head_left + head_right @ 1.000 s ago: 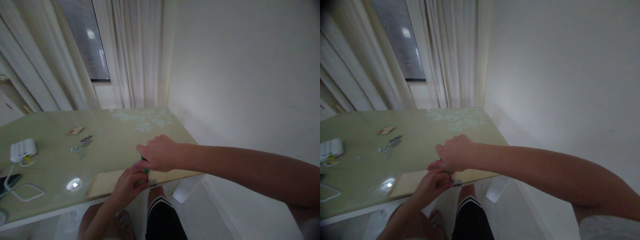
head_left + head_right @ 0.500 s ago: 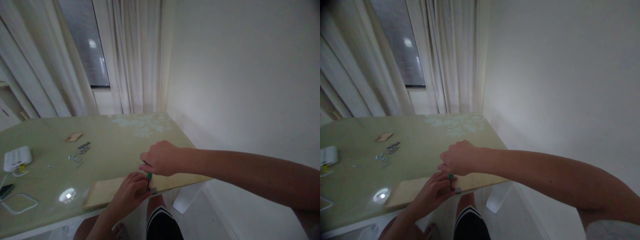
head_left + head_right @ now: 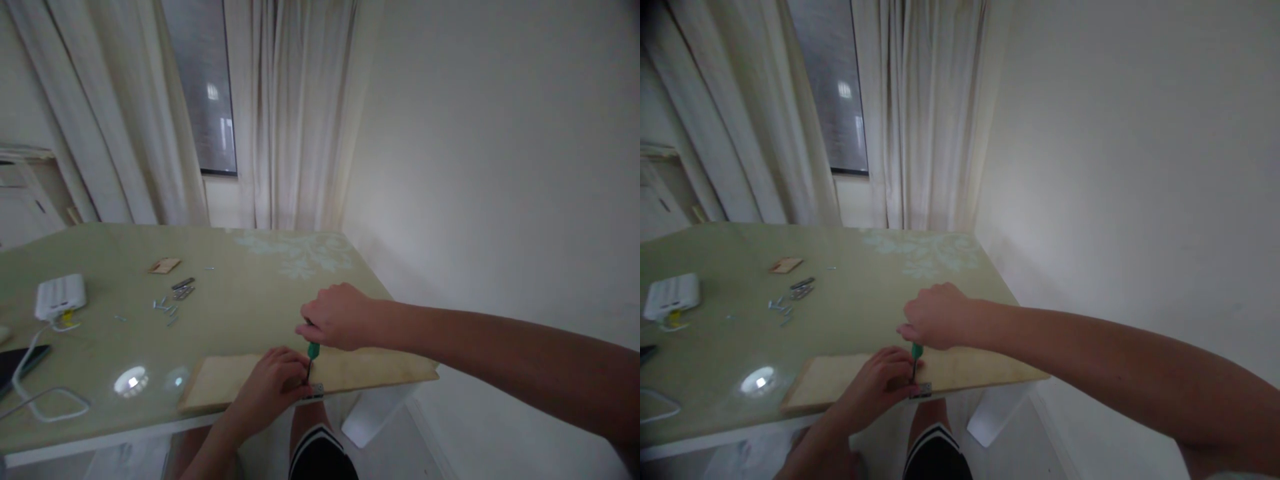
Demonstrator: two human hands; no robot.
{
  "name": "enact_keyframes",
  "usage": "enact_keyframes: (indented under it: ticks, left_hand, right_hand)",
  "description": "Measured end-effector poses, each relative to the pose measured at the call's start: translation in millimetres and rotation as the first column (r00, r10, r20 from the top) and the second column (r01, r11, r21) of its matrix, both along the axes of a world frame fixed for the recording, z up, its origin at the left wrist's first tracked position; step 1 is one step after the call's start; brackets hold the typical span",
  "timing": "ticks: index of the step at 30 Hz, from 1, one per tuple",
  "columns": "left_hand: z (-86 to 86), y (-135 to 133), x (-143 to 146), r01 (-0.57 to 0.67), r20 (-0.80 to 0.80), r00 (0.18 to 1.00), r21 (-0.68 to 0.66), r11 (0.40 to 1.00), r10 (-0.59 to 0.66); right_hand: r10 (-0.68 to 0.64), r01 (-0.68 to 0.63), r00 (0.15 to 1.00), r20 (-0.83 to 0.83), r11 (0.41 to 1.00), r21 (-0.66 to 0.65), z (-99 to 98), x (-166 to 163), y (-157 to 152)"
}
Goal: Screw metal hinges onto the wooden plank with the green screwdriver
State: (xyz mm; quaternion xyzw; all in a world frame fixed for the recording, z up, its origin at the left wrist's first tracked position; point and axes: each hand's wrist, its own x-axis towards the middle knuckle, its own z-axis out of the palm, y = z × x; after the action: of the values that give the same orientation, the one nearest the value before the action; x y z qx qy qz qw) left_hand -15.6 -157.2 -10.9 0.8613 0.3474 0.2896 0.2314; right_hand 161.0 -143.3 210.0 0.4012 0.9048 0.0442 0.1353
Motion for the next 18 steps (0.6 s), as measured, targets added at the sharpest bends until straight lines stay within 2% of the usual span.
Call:
enact_keyframes:
  ticks: [3, 5, 7, 9, 12, 14, 16, 18]
  left_hand:
    - [-3.6, 2.9, -0.9, 0.002, -0.018, 1.0, -0.002, 1.0, -0.002]
    - [-3.8, 5.0, -2.9, 0.03, -0.04, 0.999, 0.012, 0.999, -0.03]
    - [-1.7, 6.8, -5.4, 0.078, -0.06, 0.995, 0.016, 0.997, -0.077]
    - [0.7, 8.1, -7.3, 0.103, -0.065, 0.993, 0.004, 0.995, -0.103]
    - [0.2, 9.5, -7.4, 0.114, -0.056, 0.992, -0.01, 0.993, -0.115]
    - [-3.0, 9.9, -6.0, 0.115, -0.047, 0.992, -0.003, 0.993, -0.115]
    - [-5.7, 9.2, -4.6, 0.089, -0.037, 0.995, 0.002, 0.996, -0.089]
    - [-5.7, 7.5, -4.0, 0.064, -0.04, 0.997, -0.008, 0.998, -0.064]
  right_hand:
    - [0.161, -0.161, 0.987, -0.011, 0.983, -0.083, 2.8, -2.8, 4.4]
    - [0.284, -0.287, 0.958, -0.042, 0.949, -0.13, 5.8, -5.1, 5.2]
    - [0.352, -0.356, 0.935, -0.05, 0.922, -0.152, 8.7, -7.6, 4.4]
    - [0.321, -0.321, 0.947, -0.021, 0.935, -0.151, 10.9, -9.6, 2.5]
    - [0.129, -0.124, 0.99, 0.052, 0.988, -0.094, 11.7, -10.1, -0.2]
    - [0.009, -0.006, 0.997, 0.075, 0.999, -0.048, 10.8, -7.4, -0.5]
    - [-0.019, 0.022, 0.998, 0.061, 0.999, -0.049, 9.8, -2.3, 0.5]
    - [0.047, -0.046, 0.999, 0.013, 0.994, -0.098, 9.4, 3.8, 1.9]
